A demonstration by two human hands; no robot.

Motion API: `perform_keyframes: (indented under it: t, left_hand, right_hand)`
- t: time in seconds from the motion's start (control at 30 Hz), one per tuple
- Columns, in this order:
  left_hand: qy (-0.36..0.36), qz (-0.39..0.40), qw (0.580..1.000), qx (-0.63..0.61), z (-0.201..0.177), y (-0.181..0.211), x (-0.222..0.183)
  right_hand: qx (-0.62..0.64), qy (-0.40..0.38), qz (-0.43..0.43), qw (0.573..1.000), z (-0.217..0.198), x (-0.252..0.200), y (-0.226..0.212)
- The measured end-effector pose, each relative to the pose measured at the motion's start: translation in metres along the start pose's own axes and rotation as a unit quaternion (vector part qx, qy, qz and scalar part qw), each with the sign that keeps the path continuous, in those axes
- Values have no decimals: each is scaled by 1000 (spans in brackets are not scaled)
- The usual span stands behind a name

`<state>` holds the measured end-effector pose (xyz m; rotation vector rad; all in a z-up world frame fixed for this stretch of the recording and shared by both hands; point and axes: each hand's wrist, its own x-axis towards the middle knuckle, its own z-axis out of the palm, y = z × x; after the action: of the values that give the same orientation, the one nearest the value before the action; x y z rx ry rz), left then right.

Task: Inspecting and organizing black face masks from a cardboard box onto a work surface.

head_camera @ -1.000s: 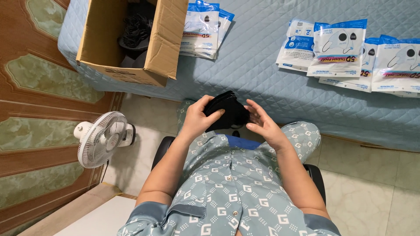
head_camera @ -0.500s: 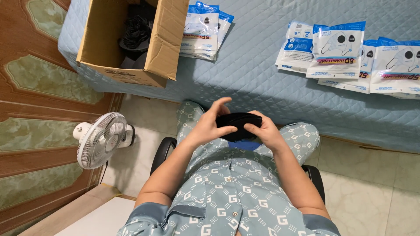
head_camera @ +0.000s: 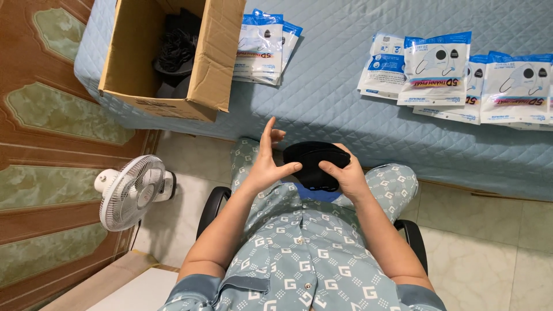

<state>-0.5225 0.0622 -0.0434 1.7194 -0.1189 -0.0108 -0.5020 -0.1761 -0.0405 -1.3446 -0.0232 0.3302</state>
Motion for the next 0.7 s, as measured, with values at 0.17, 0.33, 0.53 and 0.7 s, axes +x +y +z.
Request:
perform_keyframes:
  t: [0.17, 0.33, 0.53, 0.7]
  left_hand:
    - [-127, 25, 973, 192, -3, 26, 7]
    - [-220, -114, 957, 150, -4, 54, 10]
    - [-116, -149, 977, 96, -17, 37, 2]
    - [38, -93, 992, 79, -29, 33, 1]
  right_hand:
    - [-97, -36, 10, 995, 3, -2, 22]
    - [-152, -61, 62, 985, 5, -2, 6]
    - [-129, -146, 142, 971, -2, -4, 9]
    - [-62, -60, 65, 994, -24, 3, 26]
